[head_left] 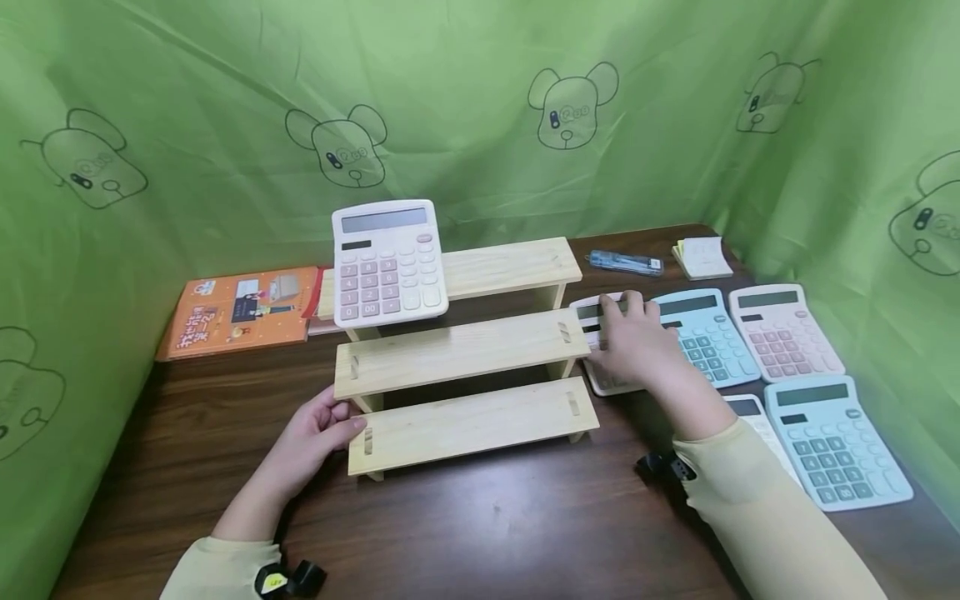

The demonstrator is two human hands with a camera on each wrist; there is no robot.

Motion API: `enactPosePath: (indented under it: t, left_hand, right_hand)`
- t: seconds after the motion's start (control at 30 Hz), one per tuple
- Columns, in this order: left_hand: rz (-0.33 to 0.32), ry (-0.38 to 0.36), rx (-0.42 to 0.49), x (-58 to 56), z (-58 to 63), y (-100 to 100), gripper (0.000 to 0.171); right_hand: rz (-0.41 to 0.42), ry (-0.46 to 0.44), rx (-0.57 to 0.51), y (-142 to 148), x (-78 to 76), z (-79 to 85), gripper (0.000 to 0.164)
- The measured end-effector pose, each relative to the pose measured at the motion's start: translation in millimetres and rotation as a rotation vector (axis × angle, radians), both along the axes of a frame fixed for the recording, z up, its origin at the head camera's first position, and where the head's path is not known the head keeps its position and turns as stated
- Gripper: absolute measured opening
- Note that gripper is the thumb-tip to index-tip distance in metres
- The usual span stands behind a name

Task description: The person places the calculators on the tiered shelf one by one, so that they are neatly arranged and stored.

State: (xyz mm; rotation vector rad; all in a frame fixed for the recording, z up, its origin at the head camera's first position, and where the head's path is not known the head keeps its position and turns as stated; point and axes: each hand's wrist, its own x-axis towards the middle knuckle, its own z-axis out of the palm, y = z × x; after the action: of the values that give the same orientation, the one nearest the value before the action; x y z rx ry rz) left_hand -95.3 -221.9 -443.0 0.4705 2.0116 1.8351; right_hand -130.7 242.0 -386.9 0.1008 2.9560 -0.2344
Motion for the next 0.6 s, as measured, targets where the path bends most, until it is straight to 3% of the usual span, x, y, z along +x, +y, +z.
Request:
enactPosePath:
  t: [0.27,0.6]
  left_hand:
    - [0.025,-0.013,-0.025,2.2,2.4,-2.6,0.041]
    - [0.017,-0.025,-0.014,-0.3,0.2,-0.8,0.04]
  right_hand:
    - [0.024,-0.002,-0.011,-2.0,-1.1,-0.8,0.115]
    - [0.038,-0.015,-0.006,-4.9,1.4,-0.1,0.109]
